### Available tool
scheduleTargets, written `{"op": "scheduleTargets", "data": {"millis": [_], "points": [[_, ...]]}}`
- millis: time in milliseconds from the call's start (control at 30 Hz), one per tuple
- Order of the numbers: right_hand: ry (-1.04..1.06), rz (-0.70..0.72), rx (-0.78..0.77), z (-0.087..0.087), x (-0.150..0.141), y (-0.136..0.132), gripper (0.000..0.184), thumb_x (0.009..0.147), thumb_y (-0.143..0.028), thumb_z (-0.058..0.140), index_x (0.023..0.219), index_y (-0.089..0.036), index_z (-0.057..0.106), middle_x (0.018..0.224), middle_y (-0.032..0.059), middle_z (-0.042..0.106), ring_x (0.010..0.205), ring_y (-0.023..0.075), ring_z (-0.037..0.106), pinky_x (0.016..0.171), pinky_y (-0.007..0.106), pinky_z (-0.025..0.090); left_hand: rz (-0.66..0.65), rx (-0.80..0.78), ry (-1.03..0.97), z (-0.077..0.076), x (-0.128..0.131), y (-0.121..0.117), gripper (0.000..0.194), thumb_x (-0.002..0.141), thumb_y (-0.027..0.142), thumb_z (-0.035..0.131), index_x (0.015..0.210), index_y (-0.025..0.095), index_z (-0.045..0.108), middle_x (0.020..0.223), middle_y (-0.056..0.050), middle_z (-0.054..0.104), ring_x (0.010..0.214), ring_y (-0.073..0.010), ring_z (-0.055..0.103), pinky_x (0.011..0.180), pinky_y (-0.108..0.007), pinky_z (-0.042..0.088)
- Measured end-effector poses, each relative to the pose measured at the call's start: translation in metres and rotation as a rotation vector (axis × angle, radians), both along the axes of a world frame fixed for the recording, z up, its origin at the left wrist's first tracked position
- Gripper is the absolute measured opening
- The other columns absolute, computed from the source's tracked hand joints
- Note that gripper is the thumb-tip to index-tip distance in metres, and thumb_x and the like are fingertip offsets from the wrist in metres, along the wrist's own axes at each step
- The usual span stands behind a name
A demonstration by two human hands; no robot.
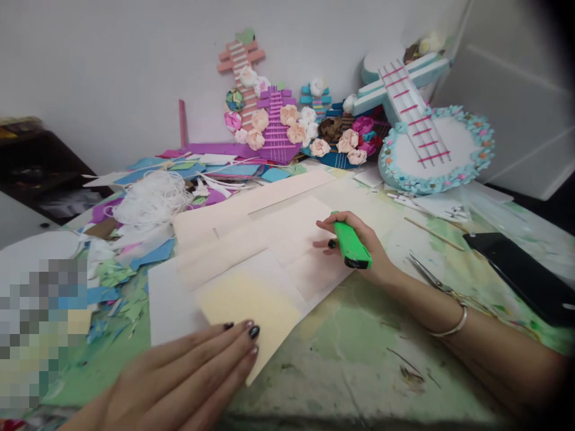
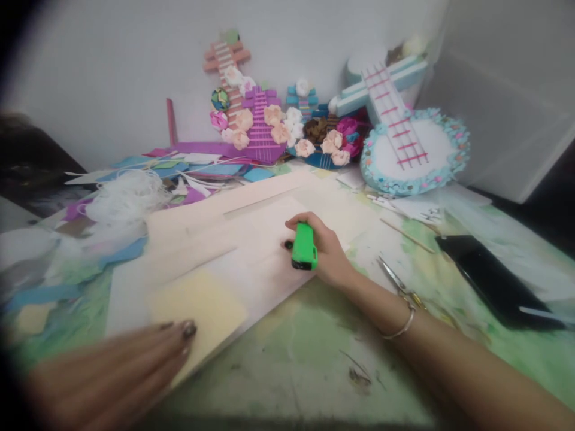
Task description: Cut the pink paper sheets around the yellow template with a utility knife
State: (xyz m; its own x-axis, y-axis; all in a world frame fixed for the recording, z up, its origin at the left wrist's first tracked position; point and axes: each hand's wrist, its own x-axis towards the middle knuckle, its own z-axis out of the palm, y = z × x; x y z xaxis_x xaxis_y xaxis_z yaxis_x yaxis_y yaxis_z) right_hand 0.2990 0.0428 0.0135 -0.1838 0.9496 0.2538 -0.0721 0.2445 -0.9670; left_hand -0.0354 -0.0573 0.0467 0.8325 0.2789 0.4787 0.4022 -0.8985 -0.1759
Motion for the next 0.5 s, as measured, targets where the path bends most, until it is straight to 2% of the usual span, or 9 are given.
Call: {"op": "scheduleTargets", "data": {"millis": [67, 133, 233, 333, 400, 500], "points": [[-0.005, 0.010, -0.025, 0.004, -0.001, -0.003, 0.040, 0.075, -0.028, 0.075, 0.110, -0.030, 0.054, 0.133, 0.0063, 0.056, 0.087, 0.0202, 0.072, 0.069, 0.033, 0.060, -0.070, 0.042, -0.033, 0.013, 0.025, 0.022, 0.042, 0.097, 0.004, 0.030, 0.125, 0.009, 0.061, 0.128, -0.008, 0.066, 0.131, -0.0198, 0.051, 0.114, -0.036, 0.038], [-0.034, 0.007, -0.021, 0.009, -0.004, -0.006, 0.039, 0.075, -0.030, 0.074, 0.109, -0.030, 0.054, 0.133, 0.0059, 0.058, 0.095, 0.0220, 0.071, 0.069, 0.031, 0.060, -0.155, 0.094, -0.103, 0.017, 0.051, 0.047, 0.043, 0.099, 0.005, 0.026, 0.121, 0.006, 0.062, 0.126, -0.010, 0.066, 0.133, -0.0196, 0.048, 0.113, -0.036, 0.040], [-0.055, -0.076, 0.045, 0.016, -0.008, -0.008, 0.030, 0.077, -0.027, 0.070, 0.102, -0.028, 0.055, 0.123, 0.0058, 0.063, 0.123, 0.0252, 0.059, 0.083, 0.031, 0.055, -0.295, 0.228, -0.161, 0.006, 0.082, 0.081, 0.034, 0.099, 0.009, 0.035, 0.111, 0.005, 0.066, 0.117, -0.012, 0.071, 0.124, -0.0239, 0.057, 0.101, -0.037, 0.052], [-0.049, -0.144, 0.046, 0.019, -0.009, -0.008, 0.026, 0.078, -0.026, 0.070, 0.099, -0.026, 0.053, 0.117, 0.0072, 0.066, 0.128, 0.0255, 0.056, 0.083, 0.030, 0.053, -0.368, 0.305, -0.153, -0.008, 0.096, 0.100, 0.028, 0.096, 0.008, 0.042, 0.103, 0.006, 0.069, 0.108, -0.012, 0.074, 0.116, -0.0241, 0.064, 0.093, -0.036, 0.057], [-0.060, -0.162, 0.015, 0.018, -0.007, -0.007, 0.028, 0.079, -0.028, 0.070, 0.100, -0.026, 0.051, 0.117, 0.0080, 0.067, 0.123, 0.0251, 0.060, 0.077, 0.028, 0.053, -0.383, 0.281, -0.131, -0.012, 0.099, 0.104, 0.026, 0.095, 0.006, 0.044, 0.101, 0.003, 0.069, 0.103, -0.014, 0.075, 0.112, -0.0247, 0.066, 0.093, -0.036, 0.058], [-0.182, -0.169, 0.013, 0.011, -0.003, -0.003, 0.031, 0.076, -0.027, 0.074, 0.100, -0.026, 0.053, 0.119, 0.0066, 0.067, 0.090, 0.0191, 0.071, 0.070, 0.029, 0.053, -0.343, 0.205, -0.111, -0.014, 0.098, 0.102, 0.025, 0.094, 0.004, 0.045, 0.101, 0.001, 0.069, 0.103, -0.016, 0.074, 0.111, -0.0269, 0.066, 0.091, -0.038, 0.059]]}}
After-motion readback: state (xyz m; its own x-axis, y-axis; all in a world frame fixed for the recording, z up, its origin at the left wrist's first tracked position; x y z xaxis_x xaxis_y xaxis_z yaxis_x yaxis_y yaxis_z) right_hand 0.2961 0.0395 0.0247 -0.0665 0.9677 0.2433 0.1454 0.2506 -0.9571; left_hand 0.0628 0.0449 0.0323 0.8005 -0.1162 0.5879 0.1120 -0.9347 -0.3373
